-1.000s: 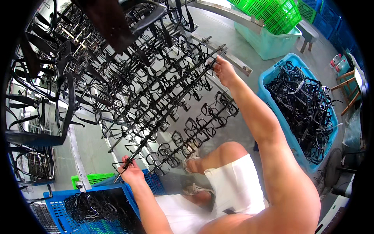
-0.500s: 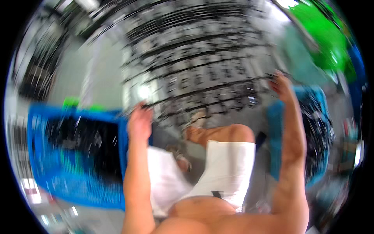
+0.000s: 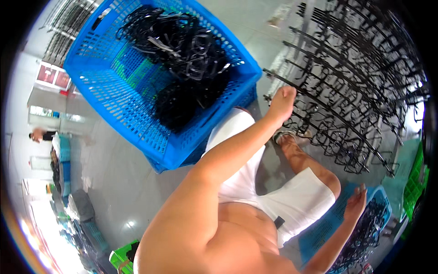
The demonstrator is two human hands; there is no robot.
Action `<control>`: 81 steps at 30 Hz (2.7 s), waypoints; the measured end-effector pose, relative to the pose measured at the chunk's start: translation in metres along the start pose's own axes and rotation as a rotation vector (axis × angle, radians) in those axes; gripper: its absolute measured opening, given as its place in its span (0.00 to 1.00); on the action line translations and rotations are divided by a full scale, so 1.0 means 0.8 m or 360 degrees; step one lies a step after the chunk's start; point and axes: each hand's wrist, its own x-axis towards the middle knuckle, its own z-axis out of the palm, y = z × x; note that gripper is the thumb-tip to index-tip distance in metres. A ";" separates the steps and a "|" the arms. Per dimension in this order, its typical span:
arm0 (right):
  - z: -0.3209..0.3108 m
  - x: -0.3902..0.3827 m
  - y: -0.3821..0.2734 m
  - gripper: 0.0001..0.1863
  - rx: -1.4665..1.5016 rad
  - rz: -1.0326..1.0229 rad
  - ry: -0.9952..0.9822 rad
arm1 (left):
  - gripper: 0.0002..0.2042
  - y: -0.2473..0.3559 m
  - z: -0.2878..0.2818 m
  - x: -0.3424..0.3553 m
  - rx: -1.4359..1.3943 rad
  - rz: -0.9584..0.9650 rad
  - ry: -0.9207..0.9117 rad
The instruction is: The person picks black eyeglass frames from a blue basket, wipes them with a white cloth, and hangs them on a metal rack. The person repeats this process for multiple frames throughout the clip.
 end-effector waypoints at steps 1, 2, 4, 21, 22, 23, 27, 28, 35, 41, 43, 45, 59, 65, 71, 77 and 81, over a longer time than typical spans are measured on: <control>0.016 -0.021 0.009 0.20 0.0005 0.0005 -0.0026 | 0.16 0.012 -0.012 -0.024 -0.0011 0.0152 0.0099; 0.035 -0.035 0.020 0.20 0.0045 0.0044 0.0052 | 0.14 0.023 -0.035 -0.044 -0.0011 0.0303 0.0198; 0.057 -0.056 0.036 0.20 0.0231 0.0101 -0.0120 | 0.12 0.046 -0.130 -0.065 0.0620 0.0911 0.0580; 0.197 -0.067 0.068 0.18 -0.0207 0.0196 -0.0202 | 0.22 -0.045 -0.602 0.007 0.1408 -0.0883 0.0390; 0.196 -0.067 0.073 0.18 -0.0213 0.0227 -0.0193 | 0.22 -0.043 -0.602 0.007 0.1461 -0.0878 0.0401; 0.199 -0.069 0.078 0.18 -0.0313 0.0125 -0.0187 | 0.21 -0.040 -0.601 0.007 0.1515 -0.0872 0.0406; 0.226 -0.069 0.085 0.18 -0.0345 0.0096 -0.0199 | 0.16 0.013 -0.638 0.014 0.1131 -0.0790 0.0507; 0.230 -0.067 0.084 0.18 -0.0250 0.0183 -0.0206 | 0.15 0.036 -0.648 0.013 0.1028 -0.0698 0.0612; 0.267 -0.082 0.093 0.17 -0.0213 0.0310 -0.0608 | 0.13 0.233 -0.612 -0.046 0.0561 -0.0980 0.0415; 0.361 -0.117 0.070 0.21 -0.0197 0.0146 -0.1145 | 0.22 0.309 -0.441 -0.130 0.0462 -0.0693 -0.0437; 0.419 -0.134 0.051 0.25 -0.0058 -0.0023 -0.1251 | 0.25 0.314 -0.369 -0.136 0.0622 -0.0715 -0.0784; 0.487 -0.150 0.021 0.30 -0.0130 -0.0405 -0.1624 | 0.25 0.311 -0.313 -0.124 0.0869 -0.0737 -0.1236; 0.392 -0.164 0.019 0.21 0.0070 0.0253 -0.1058 | 0.18 0.264 -0.207 -0.116 0.0477 0.0463 -0.0496; 0.383 -0.184 0.067 0.14 0.0288 -0.0028 -0.0881 | 0.37 0.118 -0.127 -0.218 -0.0168 0.0354 -0.0937; 0.365 -0.186 0.084 0.14 -0.0238 -0.0499 -0.0819 | 0.38 0.115 -0.074 -0.217 -0.1241 0.0052 -0.0871; 0.358 -0.209 0.033 0.15 0.0312 -0.0381 -0.0424 | 0.35 0.116 -0.092 -0.217 -0.0941 0.0357 -0.0580; 0.319 -0.215 0.025 0.16 0.0111 -0.0706 -0.0638 | 0.37 0.127 -0.123 -0.206 -0.0849 0.0079 -0.0641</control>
